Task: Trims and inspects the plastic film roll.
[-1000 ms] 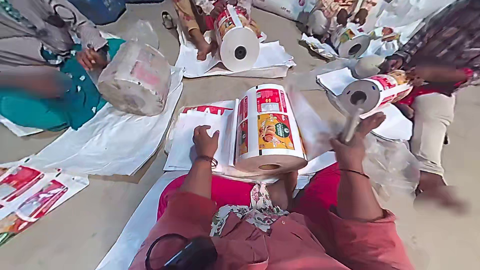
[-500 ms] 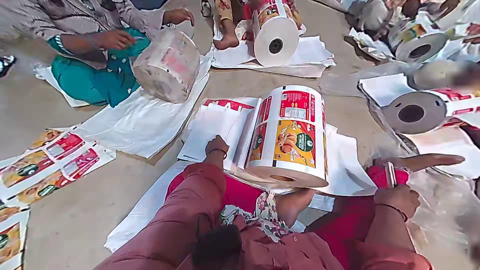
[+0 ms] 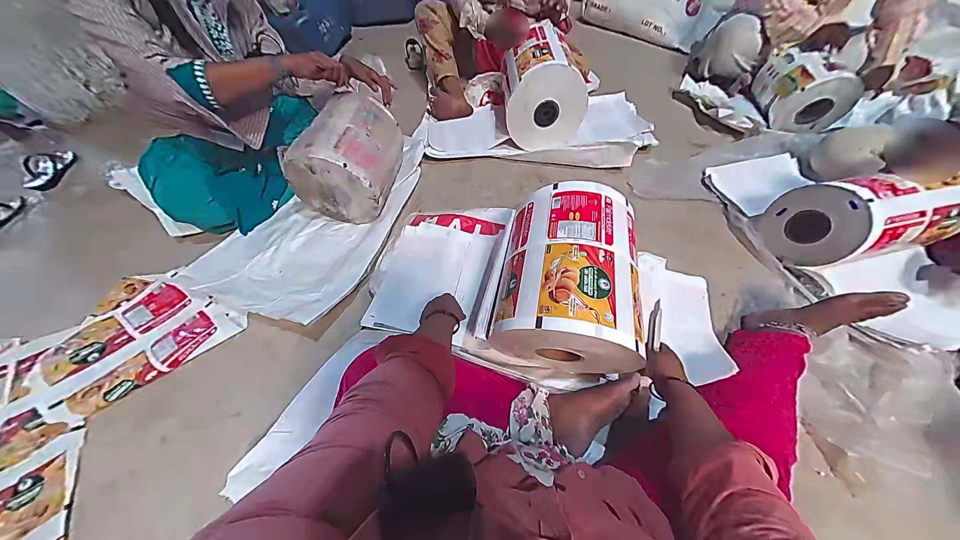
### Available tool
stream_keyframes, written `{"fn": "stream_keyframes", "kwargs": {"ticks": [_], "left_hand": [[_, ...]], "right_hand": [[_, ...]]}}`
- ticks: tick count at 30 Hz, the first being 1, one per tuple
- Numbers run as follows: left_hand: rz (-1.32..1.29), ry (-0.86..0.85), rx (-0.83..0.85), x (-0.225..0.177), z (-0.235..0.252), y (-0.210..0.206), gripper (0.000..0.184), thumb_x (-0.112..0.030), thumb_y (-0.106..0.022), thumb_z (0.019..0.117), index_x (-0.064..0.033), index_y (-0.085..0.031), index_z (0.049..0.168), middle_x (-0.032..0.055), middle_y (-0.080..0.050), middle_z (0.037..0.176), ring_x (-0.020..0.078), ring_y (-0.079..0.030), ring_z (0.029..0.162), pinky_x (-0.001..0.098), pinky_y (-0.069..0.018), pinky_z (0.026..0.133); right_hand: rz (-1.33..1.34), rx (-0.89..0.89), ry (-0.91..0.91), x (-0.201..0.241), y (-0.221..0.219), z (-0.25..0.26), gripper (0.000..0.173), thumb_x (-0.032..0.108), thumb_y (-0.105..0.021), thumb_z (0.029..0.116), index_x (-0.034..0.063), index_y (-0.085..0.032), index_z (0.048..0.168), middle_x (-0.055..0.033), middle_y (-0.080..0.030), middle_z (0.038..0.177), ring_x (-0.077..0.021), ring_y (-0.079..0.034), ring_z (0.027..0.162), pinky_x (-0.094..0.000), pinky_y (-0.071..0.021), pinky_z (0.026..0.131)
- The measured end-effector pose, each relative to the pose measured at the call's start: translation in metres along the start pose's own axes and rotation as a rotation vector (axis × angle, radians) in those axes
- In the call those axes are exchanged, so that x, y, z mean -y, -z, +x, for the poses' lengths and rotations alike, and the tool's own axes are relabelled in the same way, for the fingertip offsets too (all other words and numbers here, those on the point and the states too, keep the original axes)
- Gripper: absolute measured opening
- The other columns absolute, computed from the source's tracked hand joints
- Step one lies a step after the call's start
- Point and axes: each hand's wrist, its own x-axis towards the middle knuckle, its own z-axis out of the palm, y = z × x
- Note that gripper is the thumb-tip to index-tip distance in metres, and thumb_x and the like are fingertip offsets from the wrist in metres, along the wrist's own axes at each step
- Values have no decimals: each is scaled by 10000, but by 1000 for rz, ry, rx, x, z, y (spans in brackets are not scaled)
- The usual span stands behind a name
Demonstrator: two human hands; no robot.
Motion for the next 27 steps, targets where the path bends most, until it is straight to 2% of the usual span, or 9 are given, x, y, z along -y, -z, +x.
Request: {"fn": "stream_keyframes", "kwargs": {"ticks": [5,10,13,15,16,17,21,24,27], "left_hand": [[-15,13,32,5,-5,7,440,-361,-635,985,28,-708,1177,231,-657,1320,391,-605,1281,637,-467,1041],[-346,212,-343,54,-20,30,390,-231,-532,1027,95,-669,1191,302,-654,1267,439,-624,1228,635,-478,1023],[-694,353,-46,81,-95,97,478,-202,-389,1112,103,-414,1479,282,-397,1576,368,-385,1487,484,-332,1196],[-873,592,-256,85,-75,88,519,-265,-429,1088,24,-413,1518,235,-397,1591,339,-383,1491,493,-322,1205],[-830,747,-655,76,-30,59,500,-302,-541,1007,-7,-578,1409,235,-549,1460,359,-516,1379,536,-387,1146],[-794,730,-793,78,-3,46,520,-342,-589,956,-43,-616,1382,221,-571,1434,356,-538,1354,550,-407,1122],[-809,-55,-872,41,-42,51,564,-347,-675,970,-32,-544,1419,241,-433,1555,406,-410,1452,562,-363,1164],[-866,-716,-853,-17,-102,29,596,-299,-647,975,58,-486,1425,277,-347,1595,408,-332,1494,545,-291,1224],[-706,-1100,-781,-50,-132,-7,581,-449,-596,974,-36,-582,1382,199,-395,1605,370,-358,1500,586,-317,1203]], "right_hand": [[-112,-24,3,-6,2,-13,366,214,-593,1029,8,-589,1331,-236,-666,1145,-340,-645,1028,-545,-497,909],[-31,-38,-43,-24,6,-4,399,138,-664,949,15,-583,1320,-231,-656,1178,-333,-651,1063,-544,-529,913],[-60,-41,-46,-24,10,-2,417,153,-681,958,6,-581,1335,-239,-658,1213,-342,-651,1114,-533,-521,963],[-95,-35,-47,-21,11,-5,412,180,-670,973,10,-589,1340,-237,-665,1229,-350,-642,1153,-548,-495,1000],[-86,-42,-46,-23,10,-4,397,181,-674,968,20,-603,1324,-225,-674,1215,-344,-648,1144,-547,-498,996],[-54,-47,-42,-25,11,-4,383,166,-679,961,27,-609,1310,-213,-678,1202,-332,-659,1121,-535,-516,979],[-5,-125,59,-15,21,-18,379,141,-651,971,28,-599,1329,-200,-685,1141,-311,-691,931,-512,-562,832],[45,-185,117,18,34,-38,534,153,-619,1006,32,-427,1489,-195,-642,1075,-237,-641,711,-425,-556,651],[122,-185,239,70,51,-54,588,92,-524,1036,70,-286,1573,-185,-655,1129,-213,-676,700,-383,-581,603]]}}
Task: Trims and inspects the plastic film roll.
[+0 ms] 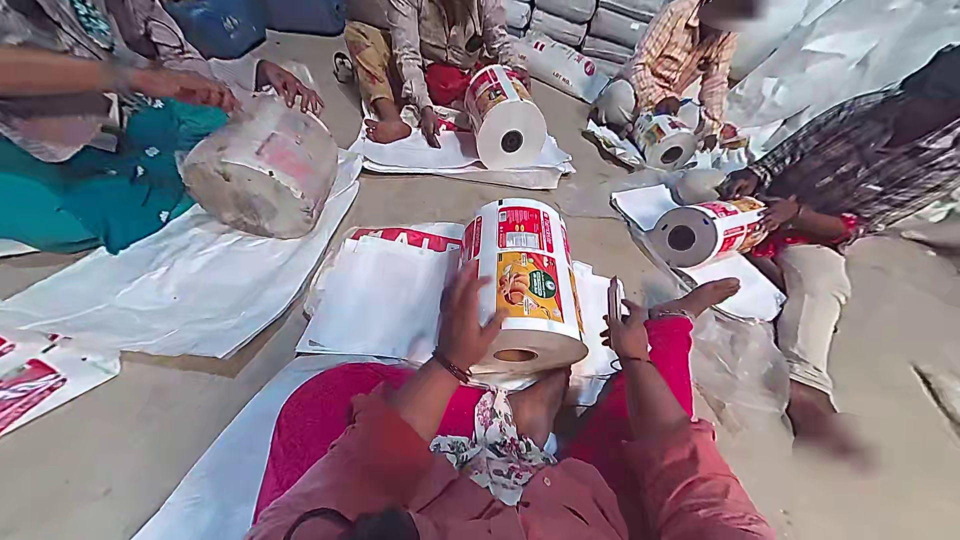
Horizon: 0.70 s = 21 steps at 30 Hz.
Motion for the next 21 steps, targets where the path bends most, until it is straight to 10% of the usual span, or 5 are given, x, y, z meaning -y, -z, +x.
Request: {"fn": "stream_keyframes", "kwargs": {"ticks": [4,10,21], "left_hand": [[154,-298,119,8,-11,-15,555,-566,-405,1049,-162,-670,1321,98,-594,1463,332,-501,1412,563,-386,1169],[122,-314,115,13,-10,-15,528,-531,-333,1069,-197,-672,1299,58,-619,1435,313,-526,1383,531,-400,1157],[48,-310,144,15,-8,-10,514,-534,-344,1069,-211,-683,1283,46,-611,1449,303,-520,1394,540,-381,1172]], "right_hand": [[-109,105,189,93,2,6,503,99,-517,1066,139,-392,1551,-153,-701,1110,-208,-714,714,-376,-614,632],[-276,212,238,193,-37,42,514,166,-528,1067,206,-404,1564,-141,-713,1043,-210,-667,603,-391,-589,557],[-625,150,257,225,-80,67,419,344,-464,1098,241,-521,1501,-155,-729,1028,-277,-683,670,-482,-578,642]]}}
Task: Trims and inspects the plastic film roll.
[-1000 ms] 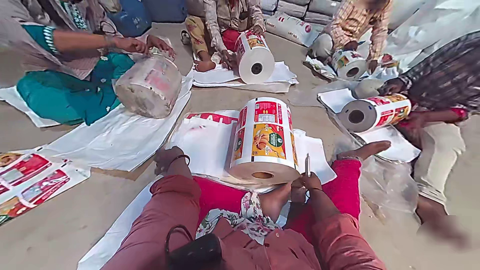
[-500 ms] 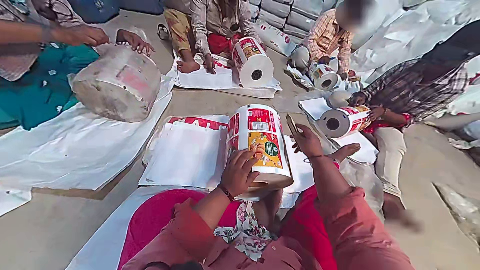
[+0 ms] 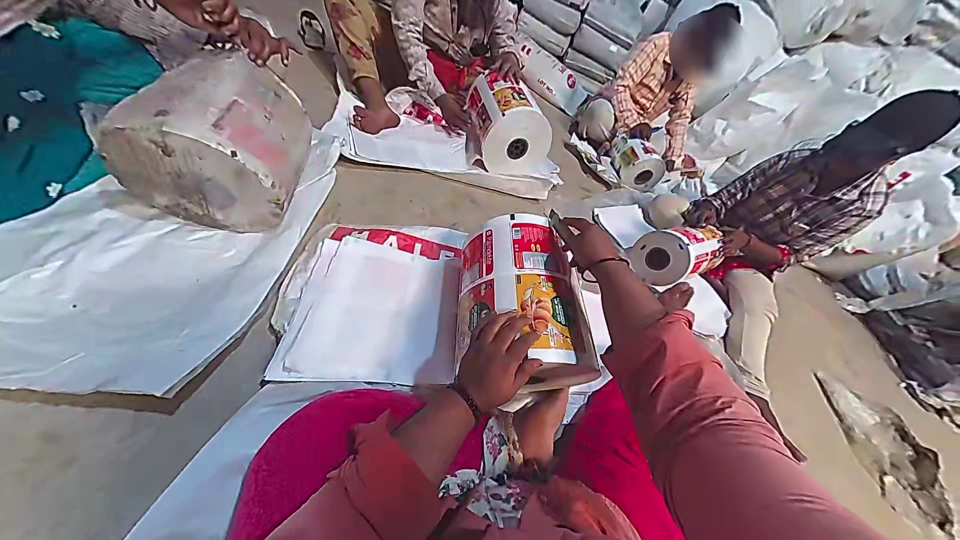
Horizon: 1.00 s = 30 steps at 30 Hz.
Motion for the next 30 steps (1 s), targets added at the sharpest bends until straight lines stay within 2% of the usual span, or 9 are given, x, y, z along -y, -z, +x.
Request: {"fn": "stream_keyframes", "kwargs": {"ticks": [3,7,11,13,15,18,21,25,30], "left_hand": [[-9,9,0,-1,0,0,502,-531,-359,1064,-216,-688,1274,42,-621,1435,302,-524,1389,539,-387,1165],[-19,12,9,0,1,0,504,-529,-368,1063,-216,-683,1301,51,-625,1429,303,-523,1390,548,-374,1176],[-4,17,31,-1,1,1,520,-534,-339,1067,-221,-673,1312,47,-619,1438,305,-521,1393,550,-380,1168],[3,19,35,-1,2,2,505,-521,-346,1069,-223,-669,1318,43,-617,1440,303,-516,1396,545,-380,1168],[10,32,53,-3,2,3,482,-504,-370,1068,-224,-665,1327,32,-611,1444,296,-498,1410,540,-372,1176],[27,47,76,-4,3,2,462,-486,-391,1063,-231,-667,1332,13,-593,1465,279,-463,1440,528,-354,1189],[26,37,68,-4,3,3,435,-459,-434,1059,-198,-686,1301,27,-582,1471,277,-443,1452,521,-333,1206],[-2,-3,22,-4,3,3,386,-383,-515,1033,-143,-700,1272,72,-591,1449,310,-466,1429,520,-356,1195],[-27,11,33,-7,2,6,397,-351,-486,1041,-112,-688,1285,104,-572,1465,328,-460,1430,517,-347,1202]], "right_hand": [[-46,7,12,3,1,1,419,347,-462,1099,220,-536,1491,-162,-728,1042,-298,-695,719,-509,-579,688],[-131,32,29,13,5,0,432,207,-495,1045,182,-546,1473,-204,-716,1088,-366,-711,828,-588,-571,767],[-190,63,35,20,6,-14,439,226,-476,1062,156,-523,1494,-234,-699,1134,-398,-709,906,-615,-551,826],[-173,90,22,17,9,-22,439,240,-467,1075,180,-504,1508,-216,-709,1087,-366,-706,820,-580,-567,759],[-140,138,2,11,15,-33,446,272,-444,1097,204,-470,1537,-189,-710,1035,-300,-677,699,-496,-572,661],[-116,196,-8,4,21,-56,445,281,-445,1105,222,-454,1547,-162,-713,1007,-239,-633,614,-432,-553,599],[-103,220,2,0,22,-82,456,241,-455,1101,222,-442,1557,-158,-709,987,-223,-616,585,-413,-543,572],[-95,256,10,-9,22,-123,473,198,-477,1090,235,-437,1560,-165,-692,989,-222,-606,554,-403,-544,533],[-126,294,77,-24,21,-192,461,214,-459,1100,215,-441,1561,-142,-704,970,-232,-609,556,-436,-550,549]]}}
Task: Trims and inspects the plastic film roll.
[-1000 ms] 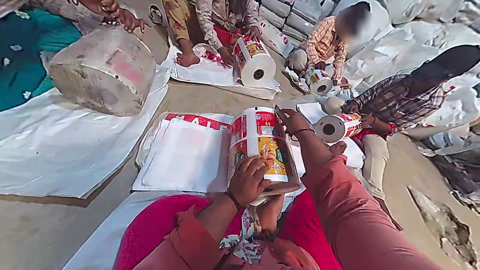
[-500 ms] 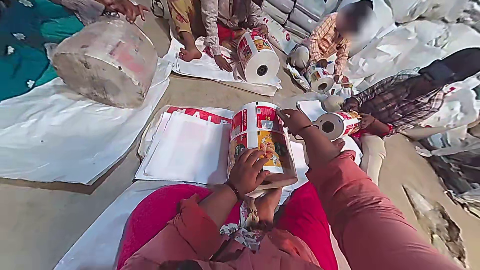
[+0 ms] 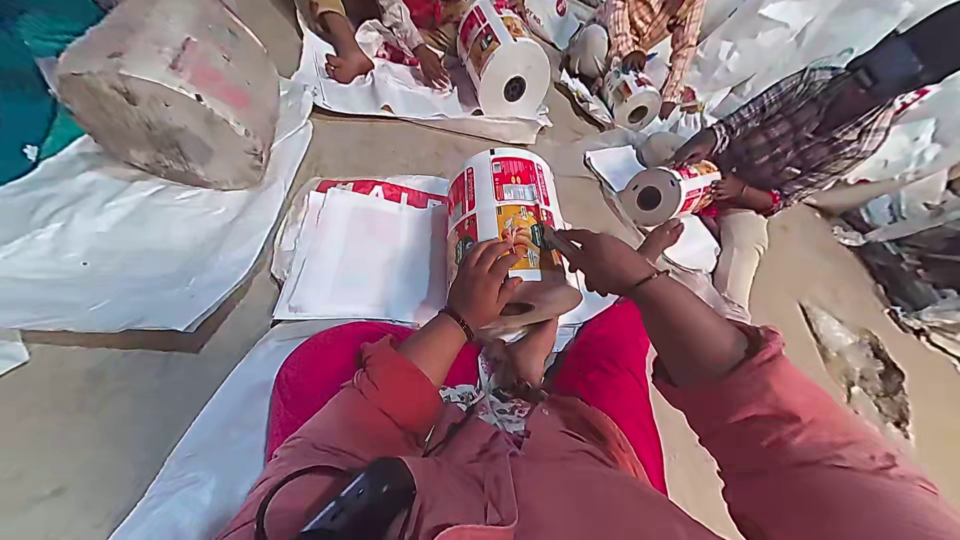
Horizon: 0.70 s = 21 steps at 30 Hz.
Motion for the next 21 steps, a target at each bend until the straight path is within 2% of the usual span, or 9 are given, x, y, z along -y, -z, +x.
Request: {"fn": "stream_keyframes", "kwargs": {"ticks": [3,6,8,10,12,15,18,21], "left_hand": [[-33,0,-10,-2,-1,2,419,-338,-456,1061,-66,-658,1307,131,-567,1469,343,-459,1432,516,-337,1210],[-101,3,-16,0,-3,3,426,-295,-439,1063,-19,-620,1332,154,-577,1460,357,-462,1434,512,-333,1214],[-116,-6,-25,1,-4,3,419,-289,-426,1068,-23,-624,1324,154,-588,1452,351,-465,1437,506,-333,1215],[-108,-3,-15,1,-2,3,418,-298,-418,1073,-38,-633,1319,152,-586,1455,351,-456,1443,507,-326,1218],[-97,-1,-12,-1,-2,4,409,-317,-424,1076,-49,-659,1275,157,-587,1447,357,-468,1428,511,-335,1210],[-52,17,-6,-5,-1,5,371,-324,-484,1056,-65,-695,1218,150,-596,1433,360,-486,1407,532,-358,1188],[-33,53,33,-9,0,9,361,-306,-501,1044,-59,-694,1224,140,-583,1454,353,-468,1428,542,-350,1193],[-20,39,49,-6,-3,9,385,-328,-470,1055,-68,-687,1239,141,-580,1456,358,-459,1433,535,-340,1199]], "right_hand": [[-73,0,42,-9,-12,-51,459,163,-497,1084,215,-478,1540,-140,-708,915,-250,-632,592,-475,-561,592],[-38,170,37,-21,-13,-96,386,229,-509,1093,250,-554,1476,-95,-671,848,-177,-555,541,-394,-511,537],[41,303,43,-30,-18,-117,409,244,-503,1091,268,-534,1498,-64,-677,889,-129,-524,513,-334,-482,498],[169,224,26,-42,-26,-124,416,217,-494,1085,258,-524,1498,-47,-678,911,-94,-515,494,-292,-477,476],[345,43,2,-56,-40,-120,435,193,-502,1081,235,-500,1514,-46,-690,917,-92,-536,489,-284,-502,474],[585,-177,8,-66,-68,-102,505,151,-493,1074,235,-431,1568,-59,-659,837,-115,-544,467,-296,-516,451],[634,-217,16,-67,-84,-85,513,147,-469,1083,255,-407,1581,-69,-698,951,-111,-557,487,-294,-519,470],[536,-198,22,-59,-77,-76,535,147,-473,1085,270,-381,1597,-96,-695,982,-155,-578,511,-342,-539,494]]}}
